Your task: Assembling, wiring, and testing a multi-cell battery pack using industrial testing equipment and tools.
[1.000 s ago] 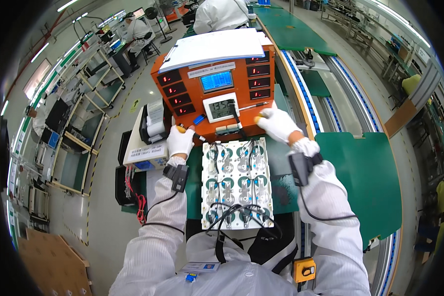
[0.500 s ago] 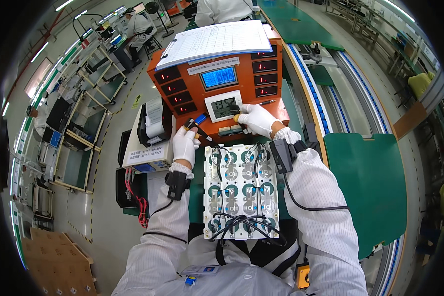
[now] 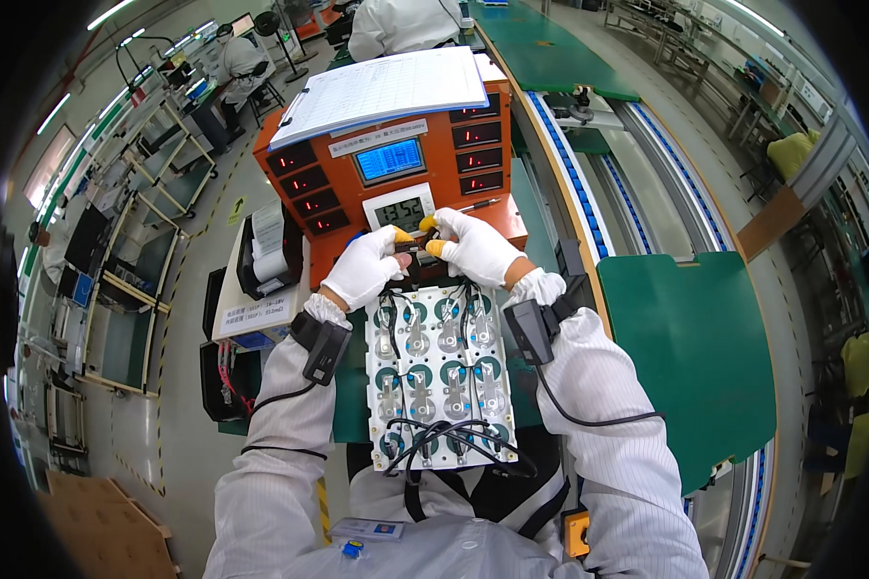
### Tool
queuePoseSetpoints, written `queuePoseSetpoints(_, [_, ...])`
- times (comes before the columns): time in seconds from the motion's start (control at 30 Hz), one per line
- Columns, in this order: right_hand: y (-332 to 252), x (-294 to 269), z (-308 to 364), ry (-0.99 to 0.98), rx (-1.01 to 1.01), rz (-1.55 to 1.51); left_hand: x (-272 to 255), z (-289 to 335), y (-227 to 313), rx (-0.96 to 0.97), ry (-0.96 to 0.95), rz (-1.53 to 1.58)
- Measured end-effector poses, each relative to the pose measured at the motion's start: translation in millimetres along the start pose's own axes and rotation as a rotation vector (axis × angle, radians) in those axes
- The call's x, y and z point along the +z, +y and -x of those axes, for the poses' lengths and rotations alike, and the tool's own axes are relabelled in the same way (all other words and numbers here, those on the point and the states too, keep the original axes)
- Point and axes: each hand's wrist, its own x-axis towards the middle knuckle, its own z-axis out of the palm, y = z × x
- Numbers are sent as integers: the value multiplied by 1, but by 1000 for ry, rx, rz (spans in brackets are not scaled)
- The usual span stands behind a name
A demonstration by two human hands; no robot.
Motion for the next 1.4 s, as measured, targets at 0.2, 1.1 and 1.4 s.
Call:
queuePoseSetpoints(0.2, [18,5,-3,205,-220,231,9,-14,-11,92,47,-281])
queuePoseSetpoints(1.1, [15,-4,-43,124,-526,1038,-1,-38,-15,-210,189,-359])
queuePoseSetpoints(1.4, [10,-12,-61,-173,-153,815,-1,-42,-28,198,147,-796])
